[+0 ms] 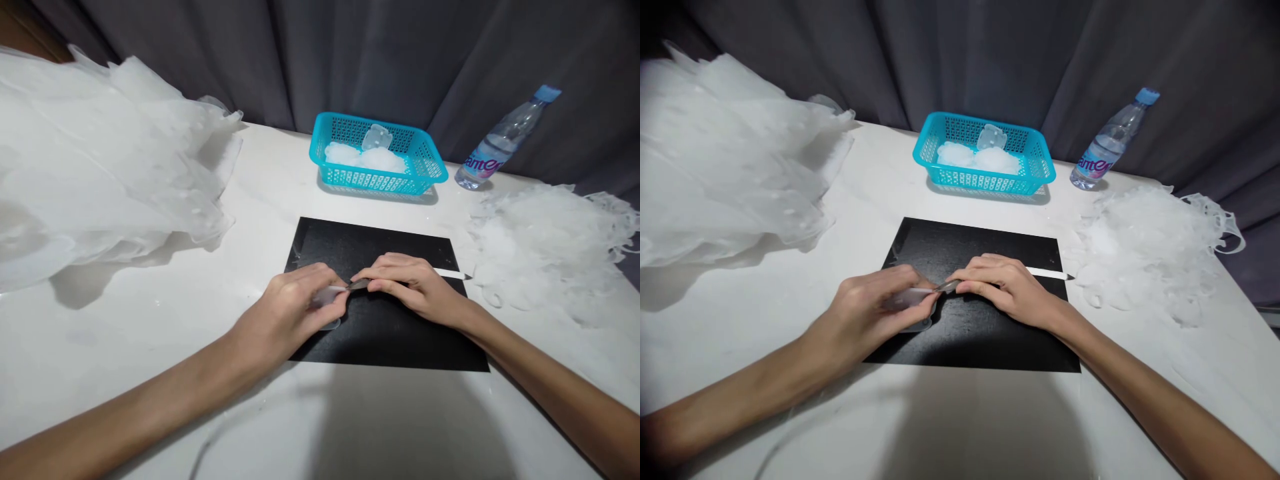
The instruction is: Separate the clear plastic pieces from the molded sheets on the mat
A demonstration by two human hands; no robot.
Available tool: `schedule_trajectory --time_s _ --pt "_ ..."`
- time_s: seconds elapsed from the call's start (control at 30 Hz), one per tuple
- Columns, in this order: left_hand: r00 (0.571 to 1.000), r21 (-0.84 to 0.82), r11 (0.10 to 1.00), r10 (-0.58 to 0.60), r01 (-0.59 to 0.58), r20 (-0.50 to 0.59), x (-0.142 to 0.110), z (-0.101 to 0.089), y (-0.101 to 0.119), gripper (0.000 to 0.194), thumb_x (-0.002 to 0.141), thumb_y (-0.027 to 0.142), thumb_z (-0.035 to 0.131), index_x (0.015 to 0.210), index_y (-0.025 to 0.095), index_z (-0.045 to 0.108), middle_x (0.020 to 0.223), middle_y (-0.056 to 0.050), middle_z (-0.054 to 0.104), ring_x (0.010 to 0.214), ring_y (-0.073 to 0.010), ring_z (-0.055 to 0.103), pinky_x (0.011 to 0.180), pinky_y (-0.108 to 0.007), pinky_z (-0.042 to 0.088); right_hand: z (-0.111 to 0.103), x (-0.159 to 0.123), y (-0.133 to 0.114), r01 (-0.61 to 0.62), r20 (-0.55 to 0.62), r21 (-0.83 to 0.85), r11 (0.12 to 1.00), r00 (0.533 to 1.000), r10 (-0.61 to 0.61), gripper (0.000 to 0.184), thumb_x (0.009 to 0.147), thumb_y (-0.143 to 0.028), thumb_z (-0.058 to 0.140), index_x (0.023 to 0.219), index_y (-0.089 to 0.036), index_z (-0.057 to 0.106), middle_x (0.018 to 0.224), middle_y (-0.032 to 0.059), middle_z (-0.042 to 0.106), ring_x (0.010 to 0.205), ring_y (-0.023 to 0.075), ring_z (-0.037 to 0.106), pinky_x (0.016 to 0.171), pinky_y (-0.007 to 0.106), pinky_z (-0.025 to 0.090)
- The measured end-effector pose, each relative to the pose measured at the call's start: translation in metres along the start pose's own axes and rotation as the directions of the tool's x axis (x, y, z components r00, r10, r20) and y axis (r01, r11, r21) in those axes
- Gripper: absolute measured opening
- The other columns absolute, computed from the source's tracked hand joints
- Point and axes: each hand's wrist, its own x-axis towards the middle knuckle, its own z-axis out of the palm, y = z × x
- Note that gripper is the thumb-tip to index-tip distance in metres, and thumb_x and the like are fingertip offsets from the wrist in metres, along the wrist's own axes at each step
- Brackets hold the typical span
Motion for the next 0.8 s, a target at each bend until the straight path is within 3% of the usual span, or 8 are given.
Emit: schedule_trajectory --time_s 0.33,0.5,0.67,0.8 --pt "0.998 -0.016 0.998 -0.057 0.057 0.008 0.001 0.001 -0.005 0.017 0.098 0.038 0.067 0.093 0.023 0.073 0.086 0.003 0.075 0.072 -0.0127 0.067 0.067 -0.022 0.048 0.001 0.000 0.001 -0.010 -0.031 0.009 1.000 0.999 0.010 0.026 0.108 -0.030 0.055 0.114 -0.021 0.078 0.103 0.0063 0.078 0.093 0.0198 0.068 0.089 0.035 0.053" --pt "0.996 -0.004 0.996 -0.086 0.086 0.006 0.001 0.000 -0.005 0.019 0.098 0.038 0.066 0.094 0.022 0.074 0.085 0.001 0.076 0.069 -0.0134 0.066 0.064 -0.023 0.048 -0.008 0.002 0.002 -0.113 -0.119 0.029 0.993 0.986 0.116 0.030 0.108 -0.038 0.055 0.113 -0.021 0.079 0.095 0.0053 0.077 0.086 0.0191 0.068 0.084 0.033 0.053" --pt "0.995 0.010 0.995 -0.094 0.094 -0.045 0.002 0.002 -0.006 0.017 0.095 0.036 0.071 0.089 0.022 0.076 0.077 0.002 0.074 0.061 -0.0111 0.060 0.057 -0.022 0.044 -0.046 0.002 0.024 -0.290 -0.390 -0.157 0.944 0.897 0.211 0.040 0.106 -0.050 0.054 0.091 -0.021 0.077 0.094 0.0071 0.074 0.092 0.0241 0.068 0.085 0.036 0.050" --pt "0.989 -0.041 0.990 -0.138 0.136 -0.045 0.004 0.003 -0.003 0.019 0.094 0.037 0.072 0.086 0.020 0.076 0.075 0.001 0.074 0.058 -0.0106 0.058 0.054 -0.022 0.043 -0.073 -0.005 0.049 -0.471 -0.499 -0.388 0.792 0.830 0.248 0.046 0.107 -0.050 0.049 0.093 -0.018 0.080 0.085 0.0074 0.069 0.081 0.0246 0.064 0.078 0.036 0.046"
